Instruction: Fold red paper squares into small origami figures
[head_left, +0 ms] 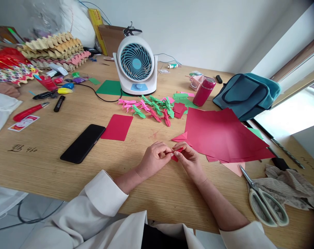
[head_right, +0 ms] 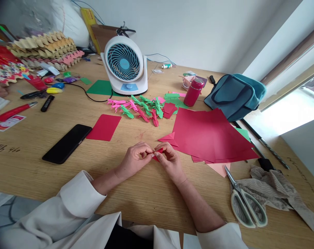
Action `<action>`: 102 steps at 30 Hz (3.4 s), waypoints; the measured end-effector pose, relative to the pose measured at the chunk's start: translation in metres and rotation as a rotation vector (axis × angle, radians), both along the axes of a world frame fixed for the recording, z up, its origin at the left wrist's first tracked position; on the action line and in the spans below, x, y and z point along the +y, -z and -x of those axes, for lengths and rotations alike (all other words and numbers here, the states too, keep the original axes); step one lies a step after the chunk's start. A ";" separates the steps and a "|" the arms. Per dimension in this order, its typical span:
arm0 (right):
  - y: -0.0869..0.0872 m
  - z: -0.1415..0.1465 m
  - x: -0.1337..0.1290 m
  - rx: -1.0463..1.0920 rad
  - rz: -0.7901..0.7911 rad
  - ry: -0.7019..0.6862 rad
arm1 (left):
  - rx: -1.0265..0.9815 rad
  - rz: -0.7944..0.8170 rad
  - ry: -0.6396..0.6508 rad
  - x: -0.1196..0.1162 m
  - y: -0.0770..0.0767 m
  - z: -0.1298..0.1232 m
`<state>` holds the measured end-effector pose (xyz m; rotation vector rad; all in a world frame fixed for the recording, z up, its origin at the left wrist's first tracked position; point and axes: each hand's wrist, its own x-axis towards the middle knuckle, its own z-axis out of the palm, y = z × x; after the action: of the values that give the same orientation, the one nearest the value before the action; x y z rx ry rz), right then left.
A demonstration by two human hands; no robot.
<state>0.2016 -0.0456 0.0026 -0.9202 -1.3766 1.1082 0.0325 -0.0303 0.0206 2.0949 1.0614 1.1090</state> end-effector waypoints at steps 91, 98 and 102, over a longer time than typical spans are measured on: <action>0.005 -0.002 0.001 -0.086 -0.020 0.062 | -0.159 0.119 -0.010 -0.002 -0.001 -0.003; 0.000 -0.003 -0.002 -0.048 -0.032 0.105 | -0.224 0.265 -0.022 -0.002 -0.001 -0.004; 0.001 -0.004 -0.003 -0.081 -0.059 0.111 | -0.234 0.246 -0.026 -0.003 -0.001 -0.005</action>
<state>0.2058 -0.0483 0.0018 -0.9962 -1.3994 0.9506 0.0370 -0.0332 0.0215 1.7193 1.0542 1.1406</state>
